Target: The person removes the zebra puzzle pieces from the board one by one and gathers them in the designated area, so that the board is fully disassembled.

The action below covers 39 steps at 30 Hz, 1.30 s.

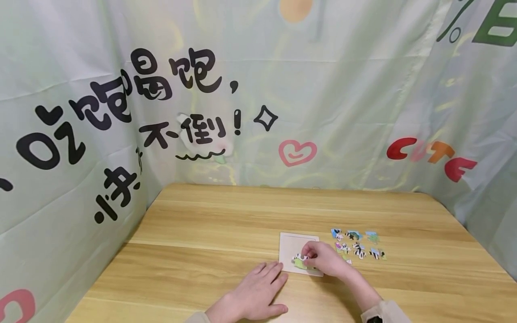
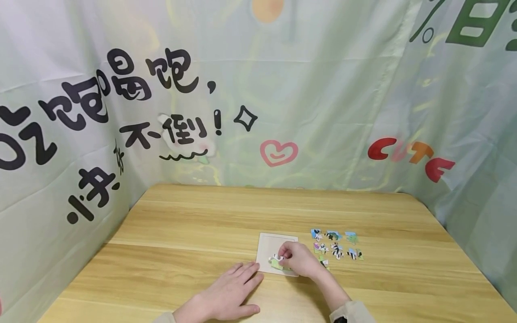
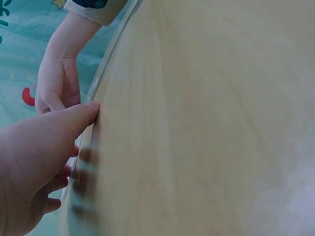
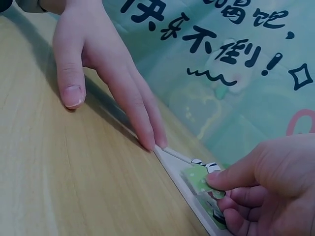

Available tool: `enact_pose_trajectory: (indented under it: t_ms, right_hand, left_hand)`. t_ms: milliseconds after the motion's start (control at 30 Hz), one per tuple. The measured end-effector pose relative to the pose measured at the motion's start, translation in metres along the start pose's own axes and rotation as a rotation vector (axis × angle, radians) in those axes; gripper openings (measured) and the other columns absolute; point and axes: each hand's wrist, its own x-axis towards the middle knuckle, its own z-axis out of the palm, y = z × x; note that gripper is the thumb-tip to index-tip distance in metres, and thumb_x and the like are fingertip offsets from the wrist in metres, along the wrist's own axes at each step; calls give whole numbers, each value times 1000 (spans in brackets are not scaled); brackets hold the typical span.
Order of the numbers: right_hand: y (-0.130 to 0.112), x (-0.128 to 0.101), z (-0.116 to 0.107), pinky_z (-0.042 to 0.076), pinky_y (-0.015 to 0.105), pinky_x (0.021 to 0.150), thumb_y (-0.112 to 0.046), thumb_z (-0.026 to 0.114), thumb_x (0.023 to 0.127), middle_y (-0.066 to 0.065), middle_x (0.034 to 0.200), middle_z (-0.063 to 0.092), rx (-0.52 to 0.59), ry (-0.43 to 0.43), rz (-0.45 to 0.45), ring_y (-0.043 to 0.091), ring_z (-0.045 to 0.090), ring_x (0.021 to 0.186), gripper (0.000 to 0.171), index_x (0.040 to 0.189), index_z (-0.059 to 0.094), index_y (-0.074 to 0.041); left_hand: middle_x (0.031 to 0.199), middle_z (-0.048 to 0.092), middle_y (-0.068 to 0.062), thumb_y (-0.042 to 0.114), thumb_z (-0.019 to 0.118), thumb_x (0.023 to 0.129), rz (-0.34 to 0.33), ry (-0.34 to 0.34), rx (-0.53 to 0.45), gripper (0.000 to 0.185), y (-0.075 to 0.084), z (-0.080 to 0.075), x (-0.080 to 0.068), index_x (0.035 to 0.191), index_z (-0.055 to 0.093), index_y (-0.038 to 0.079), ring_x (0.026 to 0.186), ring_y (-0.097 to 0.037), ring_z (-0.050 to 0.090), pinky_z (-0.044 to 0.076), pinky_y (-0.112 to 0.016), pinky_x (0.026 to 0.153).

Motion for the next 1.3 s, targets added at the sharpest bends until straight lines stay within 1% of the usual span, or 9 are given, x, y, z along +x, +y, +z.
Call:
enact_pose_trajectory:
  t_ms: [133,233,367,500,667,800,1000,1300]
  right_hand:
    - [2,-3,-6,42,23,59,-2,69,77,-1,72,53,60,1,-1,13,49,68,11,83,60,-5]
    - [4,-5,-13,43,22,56,-5,68,79,0,73,54,135,-2,6,12,49,66,11,86,60,-3]
    - [9,-9,-23,43,23,52,-5,66,81,3,72,53,220,-7,17,11,48,61,13,89,58,2]
    - [17,-17,-32,46,25,51,-4,65,82,4,72,53,257,-14,48,13,50,60,14,91,57,3]
    - [31,-31,-44,48,24,52,-4,62,84,6,73,54,280,-15,79,13,53,61,15,93,56,5]
    - [40,-44,-56,47,24,52,-4,61,85,5,72,53,268,12,85,11,52,59,16,94,55,7]
    - [59,-61,-73,46,24,52,-4,61,84,2,70,51,250,31,124,9,49,58,19,96,55,9]
    - [80,-77,-88,44,23,50,-5,65,82,3,72,56,180,99,243,8,49,56,25,97,54,12]
  left_hand:
    - [144,37,-10,64,32,90,2,-1,-3,71,0,0,0,138,43,12,134,-21,31,30,-38,106]
    - [144,37,-10,64,32,90,2,-1,-4,71,0,0,0,138,43,12,134,-22,31,30,-38,106]
    - [144,38,-11,63,33,91,2,4,8,70,0,0,0,138,43,12,133,-22,31,30,-39,106]
    - [143,39,-11,62,34,91,6,16,19,69,0,1,0,137,43,11,133,-23,32,31,-39,105]
    - [142,39,-11,62,34,91,10,22,20,69,0,1,0,137,43,11,132,-23,33,32,-39,105]
    - [144,37,-11,62,33,91,3,8,2,70,0,1,0,138,42,11,133,-23,31,31,-39,105]
    - [145,36,-11,62,30,91,-2,-2,-2,71,0,2,-1,139,42,11,134,-23,30,30,-39,106]
    - [145,36,-11,62,30,92,1,1,-2,71,0,3,0,139,41,11,134,-23,30,30,-39,106]
